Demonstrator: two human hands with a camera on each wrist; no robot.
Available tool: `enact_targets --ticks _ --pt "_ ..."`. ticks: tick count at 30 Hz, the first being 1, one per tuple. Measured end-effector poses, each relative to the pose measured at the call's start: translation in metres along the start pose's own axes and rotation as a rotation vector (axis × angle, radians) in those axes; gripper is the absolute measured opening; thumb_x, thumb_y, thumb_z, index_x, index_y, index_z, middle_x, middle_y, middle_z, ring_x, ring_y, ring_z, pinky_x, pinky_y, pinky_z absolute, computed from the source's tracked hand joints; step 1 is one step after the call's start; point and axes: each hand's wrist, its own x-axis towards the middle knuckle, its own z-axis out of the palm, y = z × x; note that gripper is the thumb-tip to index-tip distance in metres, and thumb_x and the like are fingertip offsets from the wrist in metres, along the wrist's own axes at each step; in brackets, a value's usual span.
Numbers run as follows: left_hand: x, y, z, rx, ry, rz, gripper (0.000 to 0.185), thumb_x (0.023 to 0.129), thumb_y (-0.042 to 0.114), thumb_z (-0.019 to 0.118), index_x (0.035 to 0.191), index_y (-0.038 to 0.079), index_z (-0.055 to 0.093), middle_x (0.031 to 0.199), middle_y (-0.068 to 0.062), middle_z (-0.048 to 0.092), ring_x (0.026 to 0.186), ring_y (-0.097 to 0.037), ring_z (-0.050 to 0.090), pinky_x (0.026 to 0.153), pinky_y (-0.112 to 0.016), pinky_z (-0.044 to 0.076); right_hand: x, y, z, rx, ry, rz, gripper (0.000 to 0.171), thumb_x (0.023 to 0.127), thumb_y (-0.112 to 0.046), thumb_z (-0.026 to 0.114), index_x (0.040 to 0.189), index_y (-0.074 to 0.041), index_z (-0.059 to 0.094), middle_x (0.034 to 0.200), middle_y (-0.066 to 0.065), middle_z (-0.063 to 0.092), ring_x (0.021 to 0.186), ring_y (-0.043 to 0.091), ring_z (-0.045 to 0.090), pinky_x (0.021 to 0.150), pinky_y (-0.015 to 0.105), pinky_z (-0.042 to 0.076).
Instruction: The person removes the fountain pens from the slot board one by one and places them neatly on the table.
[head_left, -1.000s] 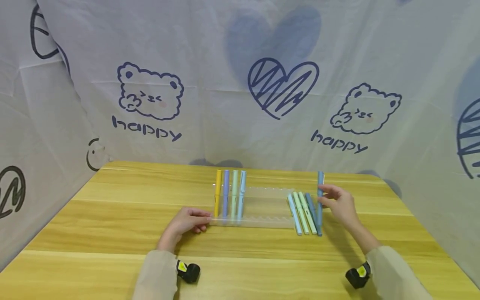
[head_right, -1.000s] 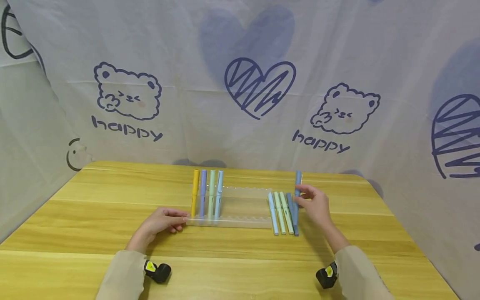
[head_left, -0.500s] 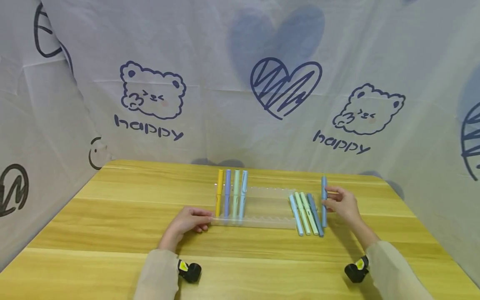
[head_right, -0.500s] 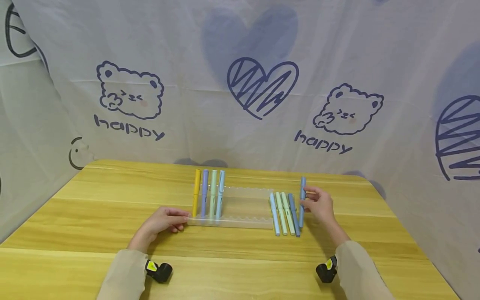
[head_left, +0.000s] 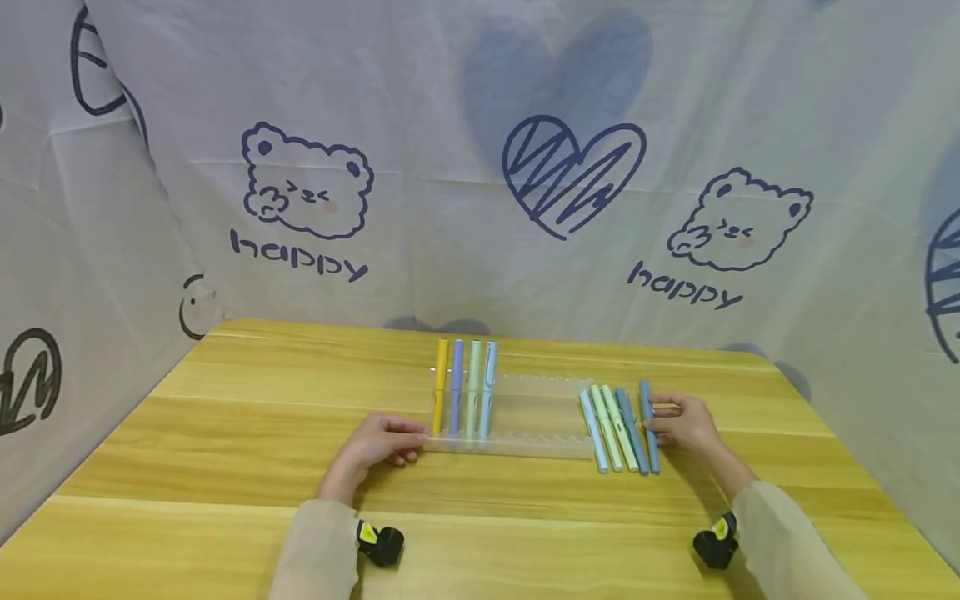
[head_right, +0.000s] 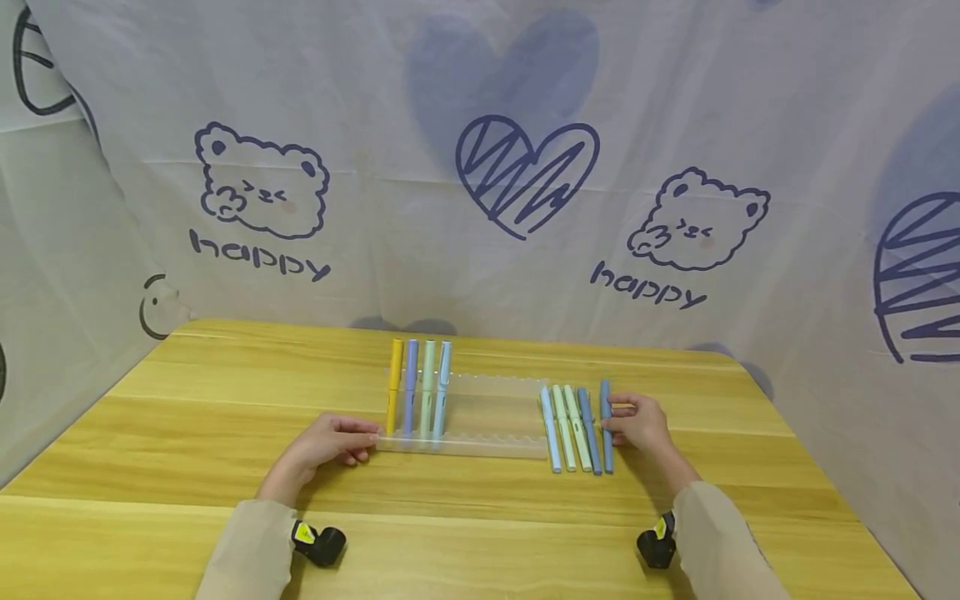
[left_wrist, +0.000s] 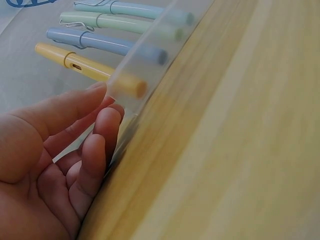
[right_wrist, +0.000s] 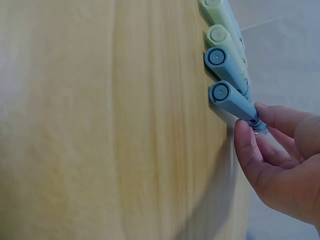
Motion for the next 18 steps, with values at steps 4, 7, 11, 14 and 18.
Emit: enact_targets --ticks 4,7,11,14,18 --pt "-0.0004 0.0003 -0.0002 0.003 0.002 -0.003 0.027 0.082 0.006 0.063 0.103 -0.010 0.061 0.077 -0.009 0.065 0.058 -0.010 0.057 0.053 -0.021 0.048 0.0025 0.0020 0.0002 0.006 -0.024 0.022 0.047 0.079 0.009 0.061 0.119 0.020 0.039 0.108 0.037 0.050 0.065 0.013 0.061 0.055 0.031 0.052" --pt "-0.0002 0.0001 0.0001 0.004 0.006 -0.005 0.026 0.082 0.006 0.063 0.103 -0.009 0.061 0.077 -0.009 0.065 0.058 -0.010 0.057 0.053 -0.021 0.048 0.0031 0.0021 0.0007 0.008 -0.033 0.030 0.048 0.079 0.008 0.061 0.119 0.020 0.039 0.107 0.036 0.052 0.067 0.014 0.061 0.055 0.031 0.052" --pt "0.0000 -0.0006 0.0002 0.003 0.006 -0.004 0.026 0.082 0.006 0.063 0.103 -0.009 0.061 0.076 -0.009 0.065 0.057 -0.010 0.056 0.053 -0.021 0.047 0.0039 0.0029 0.0013 0.011 -0.033 0.037 0.046 0.079 0.008 0.062 0.117 0.022 0.040 0.106 0.034 0.054 0.066 0.013 0.061 0.057 0.030 0.052" --pt "0.0002 -0.0012 0.0001 -0.003 0.001 0.000 0.026 0.082 0.005 0.063 0.102 -0.010 0.062 0.075 -0.008 0.065 0.057 -0.010 0.056 0.052 -0.021 0.047 0.0046 0.0035 0.0015 0.017 -0.030 0.050 0.046 0.079 0.008 0.061 0.117 0.023 0.040 0.103 0.031 0.056 0.065 0.011 0.061 0.057 0.030 0.052" --pt "0.0006 -0.0019 -0.0003 -0.009 -0.003 0.004 0.025 0.082 0.005 0.062 0.102 -0.010 0.062 0.074 -0.008 0.065 0.056 -0.010 0.056 0.052 -0.021 0.047 0.0046 0.0027 0.0016 0.017 -0.024 0.072 0.048 0.080 0.006 0.062 0.119 0.022 0.039 0.103 0.029 0.057 0.065 0.012 0.061 0.058 0.030 0.052"
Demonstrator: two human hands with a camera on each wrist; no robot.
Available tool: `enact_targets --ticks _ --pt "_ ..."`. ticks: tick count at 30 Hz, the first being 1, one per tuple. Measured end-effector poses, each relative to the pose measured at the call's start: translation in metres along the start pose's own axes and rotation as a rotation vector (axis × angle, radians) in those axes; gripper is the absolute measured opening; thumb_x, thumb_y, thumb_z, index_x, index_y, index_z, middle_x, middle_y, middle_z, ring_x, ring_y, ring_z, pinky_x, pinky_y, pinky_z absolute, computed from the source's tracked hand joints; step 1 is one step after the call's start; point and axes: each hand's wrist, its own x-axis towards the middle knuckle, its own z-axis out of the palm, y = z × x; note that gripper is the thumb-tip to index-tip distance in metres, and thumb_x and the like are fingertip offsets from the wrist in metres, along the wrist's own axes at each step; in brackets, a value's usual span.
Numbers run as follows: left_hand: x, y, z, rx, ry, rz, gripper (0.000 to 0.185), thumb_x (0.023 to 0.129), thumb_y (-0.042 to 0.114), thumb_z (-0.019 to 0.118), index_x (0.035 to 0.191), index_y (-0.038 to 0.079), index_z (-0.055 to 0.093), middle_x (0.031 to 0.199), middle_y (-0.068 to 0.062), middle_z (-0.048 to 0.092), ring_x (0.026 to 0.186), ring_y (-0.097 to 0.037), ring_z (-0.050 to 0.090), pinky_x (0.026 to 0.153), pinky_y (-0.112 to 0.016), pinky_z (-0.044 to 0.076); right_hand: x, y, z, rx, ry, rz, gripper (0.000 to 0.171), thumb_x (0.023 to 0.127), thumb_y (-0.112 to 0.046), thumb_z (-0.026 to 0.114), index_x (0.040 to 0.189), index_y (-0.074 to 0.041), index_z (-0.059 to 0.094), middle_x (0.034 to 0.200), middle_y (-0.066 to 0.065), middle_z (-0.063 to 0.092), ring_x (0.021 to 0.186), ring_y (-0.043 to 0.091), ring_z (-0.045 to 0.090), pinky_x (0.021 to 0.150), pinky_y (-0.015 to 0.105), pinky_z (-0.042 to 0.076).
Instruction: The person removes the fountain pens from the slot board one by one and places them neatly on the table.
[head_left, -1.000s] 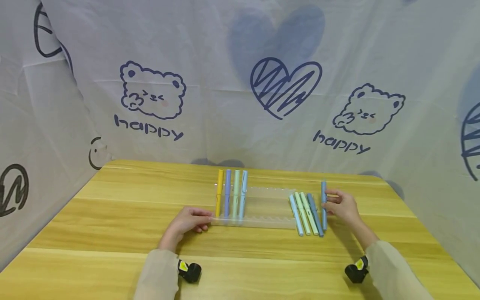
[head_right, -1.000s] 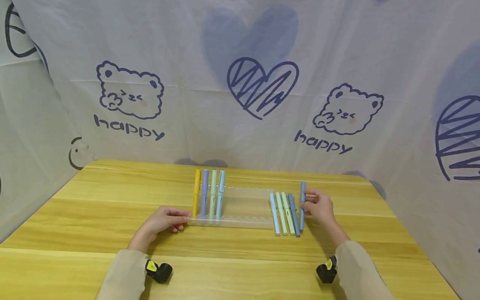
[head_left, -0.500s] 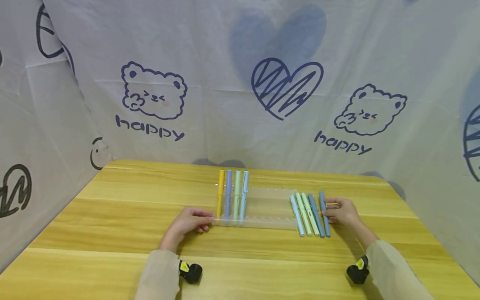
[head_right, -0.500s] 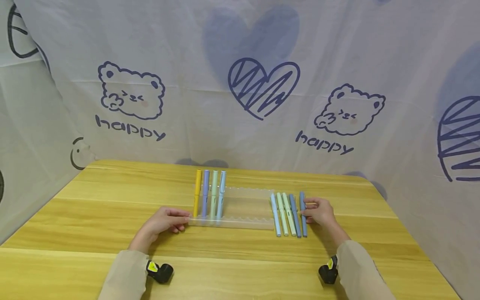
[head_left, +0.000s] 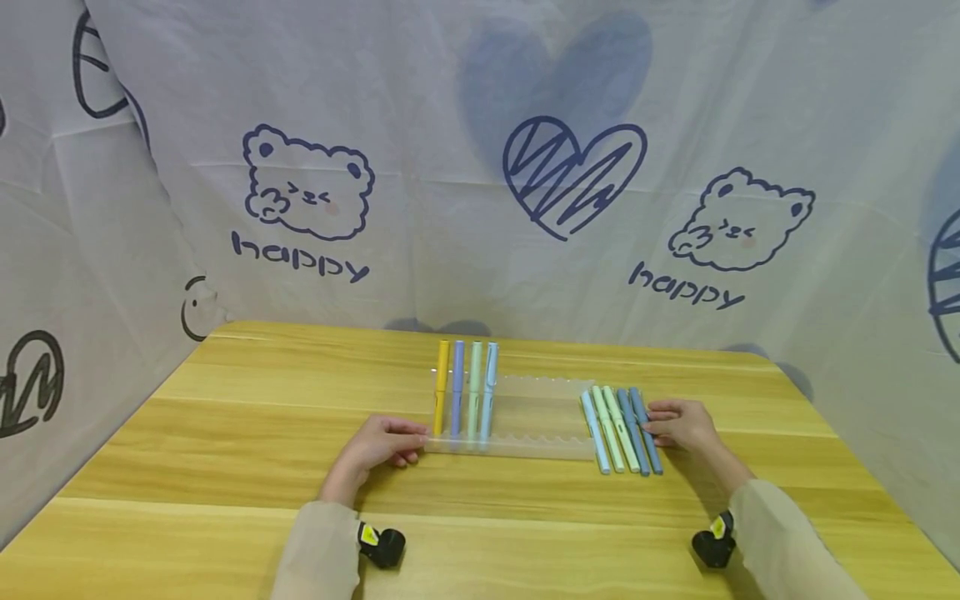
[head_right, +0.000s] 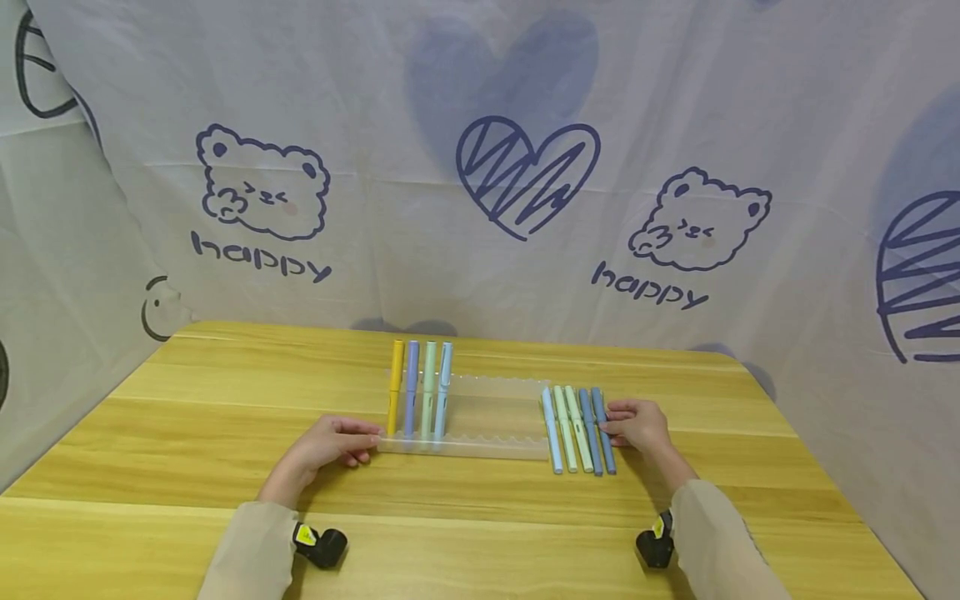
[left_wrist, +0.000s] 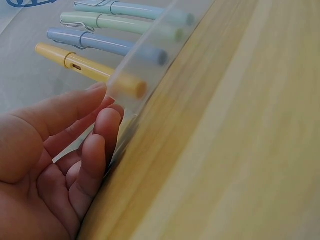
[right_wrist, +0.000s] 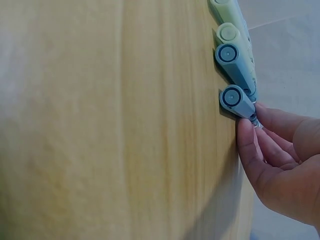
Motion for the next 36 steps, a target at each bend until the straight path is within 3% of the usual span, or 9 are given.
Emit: enact_targets --ticks 9,13,21,30,36 --pt "0.000 0.001 0.001 0.004 0.008 -0.005 0.026 0.082 0.005 0.062 0.103 -0.010 0.061 0.076 -0.008 0.065 0.057 -0.010 0.057 0.053 -0.021 0.047 0.003 0.009 -0.006 0.047 -0.026 -0.041 0.051 0.076 -0.004 0.070 0.115 0.017 0.046 0.099 0.025 0.060 0.068 0.014 0.062 0.058 0.031 0.052" --pt "0.000 0.001 0.001 0.005 0.013 -0.006 0.025 0.082 0.004 0.062 0.103 -0.010 0.061 0.075 -0.008 0.064 0.057 -0.010 0.057 0.052 -0.021 0.047 -0.002 0.003 -0.005 0.018 0.022 -0.029 0.048 0.079 -0.001 0.066 0.115 0.019 0.044 0.095 0.023 0.061 0.067 0.012 0.060 0.059 0.030 0.052" --pt "0.000 0.001 0.000 0.001 0.007 -0.002 0.025 0.081 0.005 0.063 0.102 -0.010 0.062 0.075 -0.008 0.064 0.057 -0.010 0.057 0.052 -0.021 0.047 -0.008 -0.003 -0.006 0.059 0.072 -0.029 0.042 0.082 0.001 0.059 0.115 0.020 0.042 0.082 0.004 0.062 0.065 0.011 0.058 0.060 0.028 0.052" --pt "0.001 0.000 0.000 0.005 0.002 0.005 0.026 0.081 0.005 0.063 0.102 -0.010 0.062 0.074 -0.008 0.064 0.057 -0.010 0.056 0.052 -0.021 0.047 -0.012 -0.014 -0.003 0.094 0.103 -0.091 0.037 0.083 0.000 0.057 0.111 0.021 0.045 0.083 0.008 0.064 0.067 0.011 0.060 0.061 0.029 0.052" --pt "0.001 0.000 0.000 0.007 0.005 0.002 0.025 0.081 0.005 0.063 0.102 -0.010 0.062 0.074 -0.007 0.064 0.057 -0.010 0.056 0.052 -0.020 0.047 0.006 0.004 -0.001 0.183 0.107 -0.146 0.027 0.079 -0.009 0.066 0.098 0.008 0.059 0.073 -0.001 0.064 0.064 0.008 0.061 0.055 0.024 0.051"
